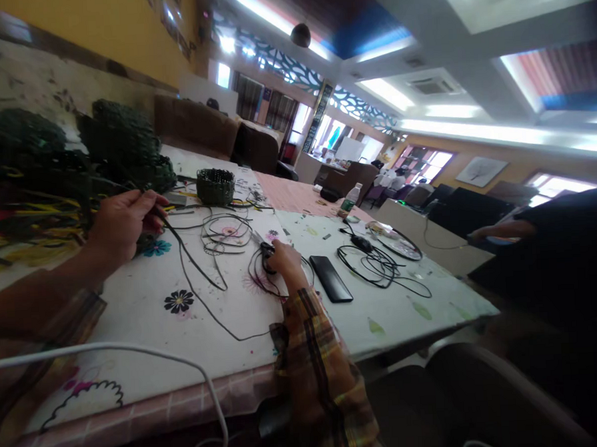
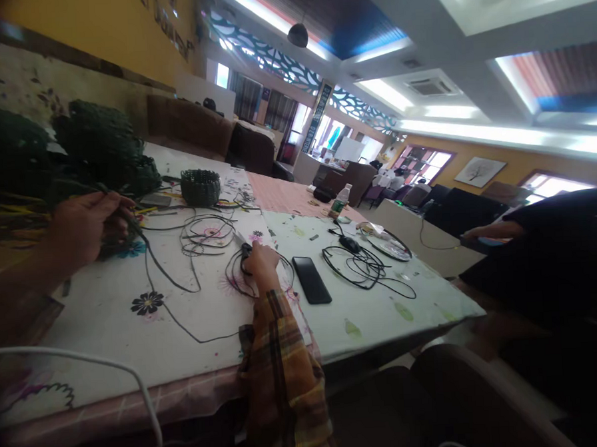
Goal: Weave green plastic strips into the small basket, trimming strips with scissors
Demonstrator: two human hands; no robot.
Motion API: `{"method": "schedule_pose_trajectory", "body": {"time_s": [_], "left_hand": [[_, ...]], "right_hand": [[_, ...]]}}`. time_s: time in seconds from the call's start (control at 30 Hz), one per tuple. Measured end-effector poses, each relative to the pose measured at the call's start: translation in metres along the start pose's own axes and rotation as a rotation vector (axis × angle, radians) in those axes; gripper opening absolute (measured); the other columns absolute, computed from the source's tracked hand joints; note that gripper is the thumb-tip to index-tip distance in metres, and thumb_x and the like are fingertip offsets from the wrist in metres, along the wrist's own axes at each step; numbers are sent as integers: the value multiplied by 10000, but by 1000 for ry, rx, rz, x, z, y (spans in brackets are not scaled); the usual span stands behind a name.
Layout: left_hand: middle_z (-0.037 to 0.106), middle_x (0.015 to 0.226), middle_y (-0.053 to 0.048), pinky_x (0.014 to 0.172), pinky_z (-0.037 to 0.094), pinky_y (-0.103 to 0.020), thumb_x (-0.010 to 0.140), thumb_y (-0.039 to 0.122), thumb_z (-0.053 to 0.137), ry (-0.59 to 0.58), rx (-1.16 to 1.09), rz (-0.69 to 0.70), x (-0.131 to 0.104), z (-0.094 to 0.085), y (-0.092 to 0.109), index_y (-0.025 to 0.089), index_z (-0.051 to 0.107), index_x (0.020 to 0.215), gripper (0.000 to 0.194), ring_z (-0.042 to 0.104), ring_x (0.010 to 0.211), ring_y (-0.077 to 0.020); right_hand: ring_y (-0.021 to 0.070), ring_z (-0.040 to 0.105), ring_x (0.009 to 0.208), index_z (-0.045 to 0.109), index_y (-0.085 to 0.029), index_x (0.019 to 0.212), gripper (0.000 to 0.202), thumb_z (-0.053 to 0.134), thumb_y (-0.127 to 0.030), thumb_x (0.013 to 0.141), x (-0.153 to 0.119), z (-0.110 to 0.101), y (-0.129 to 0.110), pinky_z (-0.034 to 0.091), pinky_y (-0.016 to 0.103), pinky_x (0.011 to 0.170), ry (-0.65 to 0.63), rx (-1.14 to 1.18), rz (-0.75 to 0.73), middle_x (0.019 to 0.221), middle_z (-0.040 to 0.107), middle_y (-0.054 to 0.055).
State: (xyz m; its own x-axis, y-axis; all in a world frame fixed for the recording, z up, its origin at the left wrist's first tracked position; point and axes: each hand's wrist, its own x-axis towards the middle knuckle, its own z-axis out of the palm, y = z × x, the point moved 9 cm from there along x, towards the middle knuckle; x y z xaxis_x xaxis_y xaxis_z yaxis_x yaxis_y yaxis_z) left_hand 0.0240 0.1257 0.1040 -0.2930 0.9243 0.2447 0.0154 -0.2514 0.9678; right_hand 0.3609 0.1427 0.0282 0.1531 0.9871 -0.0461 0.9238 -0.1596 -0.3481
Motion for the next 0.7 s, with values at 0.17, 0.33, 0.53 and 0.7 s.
{"method": "schedule_pose_trajectory", "body": {"time_s": [0.17, 0.33, 0.53, 0.7], "left_hand": [[612, 712, -29, 502, 467, -222, 905, 210, 550, -58, 31, 42, 4, 0, 0, 114, 648, 900, 138, 526, 522, -107], [533, 591, 33, 471, 411, -218, 879, 195, 558, -4, 112, 174, 4, -10, 10, 147, 636, 912, 98, 483, 468, -107], [516, 519, 35, 486, 360, -222, 895, 248, 560, 50, 265, 273, -6, -14, 27, 152, 659, 880, 139, 473, 470, -110], [514, 537, 39, 511, 350, -231, 893, 255, 542, 104, 358, 302, -8, -20, 35, 143, 672, 933, 176, 474, 480, -114]], "right_hand": [[356, 614, 1221, 564, -188, 1227, 549, 676, -73, 702, 4, -6, 4, 440, 480, 1011, 45, 265, -7, 1188, 691, 180], [204, 704, 790, 433, -226, 1238, 454, 617, -273, 827, 10, -10, 13, 556, 357, 747, -56, 764, -54, 842, 667, 17], [118, 578, 571, 535, -190, 947, 419, 790, -432, 718, 2, 3, -13, 512, 244, 566, -288, 1190, -147, 661, 573, -38], [143, 621, 617, 558, -173, 873, 304, 729, -395, 755, -19, 11, -44, 540, 269, 609, -441, 1328, -162, 697, 638, 18]]}}
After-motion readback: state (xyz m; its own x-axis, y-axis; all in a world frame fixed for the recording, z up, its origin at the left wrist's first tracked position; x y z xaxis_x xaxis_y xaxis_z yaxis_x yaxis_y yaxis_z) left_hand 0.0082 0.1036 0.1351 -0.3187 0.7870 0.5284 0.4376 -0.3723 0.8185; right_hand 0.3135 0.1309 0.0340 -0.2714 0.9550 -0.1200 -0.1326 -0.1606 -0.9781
